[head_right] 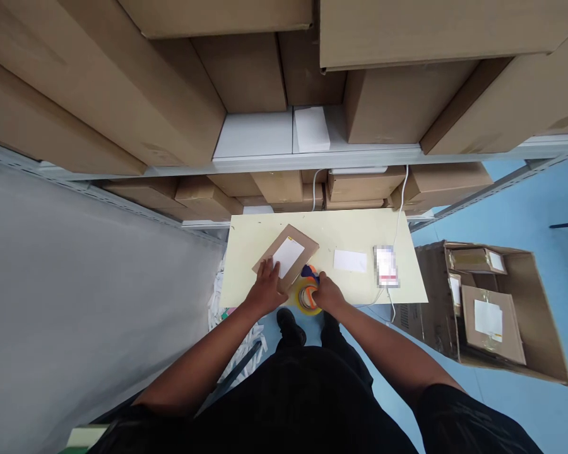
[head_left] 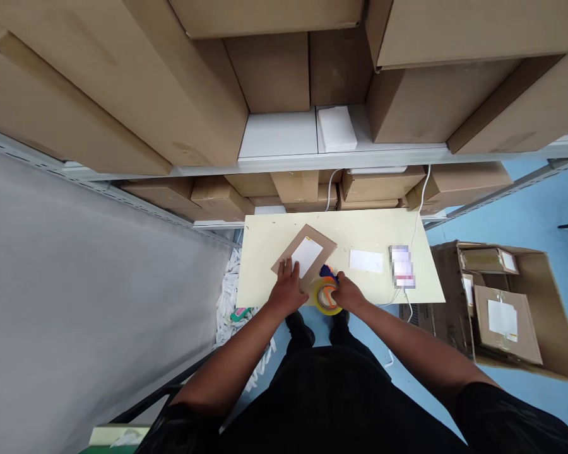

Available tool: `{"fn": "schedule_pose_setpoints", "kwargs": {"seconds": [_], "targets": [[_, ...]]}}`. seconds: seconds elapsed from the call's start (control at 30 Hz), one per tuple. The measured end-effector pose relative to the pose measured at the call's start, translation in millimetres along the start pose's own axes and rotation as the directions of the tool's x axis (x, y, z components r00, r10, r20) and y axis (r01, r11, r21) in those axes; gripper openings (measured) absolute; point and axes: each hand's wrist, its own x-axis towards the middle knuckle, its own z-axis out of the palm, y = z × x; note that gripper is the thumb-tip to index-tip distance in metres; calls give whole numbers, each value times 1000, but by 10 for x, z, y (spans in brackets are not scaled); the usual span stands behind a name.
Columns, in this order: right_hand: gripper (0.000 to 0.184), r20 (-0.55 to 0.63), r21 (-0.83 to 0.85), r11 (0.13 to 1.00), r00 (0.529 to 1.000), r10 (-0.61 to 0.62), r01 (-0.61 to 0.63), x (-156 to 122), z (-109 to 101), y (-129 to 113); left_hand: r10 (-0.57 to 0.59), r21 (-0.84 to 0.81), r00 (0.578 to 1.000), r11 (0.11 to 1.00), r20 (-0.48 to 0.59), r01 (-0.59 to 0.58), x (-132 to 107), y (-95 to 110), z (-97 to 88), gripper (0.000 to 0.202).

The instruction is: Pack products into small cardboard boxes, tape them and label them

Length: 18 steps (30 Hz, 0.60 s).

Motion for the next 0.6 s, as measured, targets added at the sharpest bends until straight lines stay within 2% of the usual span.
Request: {"fn": "schedule_pose_setpoints", "kwargs": {"seconds": [0.07,0.17,0.23,0.33,0.4,0.47,0.6], "targets": [[38,1,-4,1000,1000,5,-5,115,-106,39,129,55,992,990,2,-129,-66,-144,-36,100],[39,32,-40,998,998,-45,47,333,-269,33,279,143,960,951,-30,-272,-13,-374,-73,94],[40,52,-53,996,996,-69,71,462,-346,-13,288,166,955,947,-72,-274,84,-472,-53,98],[41,53,-47,997,997,-58,61,505,-381,-26,218,151,968,968,-127,-198,194,-500,35,103],[41,34,-3,1000,999,-21,21,378,-337,68,182,139,972,977,-148,-162,218,-465,99,102],[40,29,78,996,999,32,-34,137,-227,240,148,129,974,983,-173,-127,226,-404,147,101],[38,98,174,983,994,47,-63,-393,172,531,52,87,972,996,-229,-33,224,-193,224,103]]}}
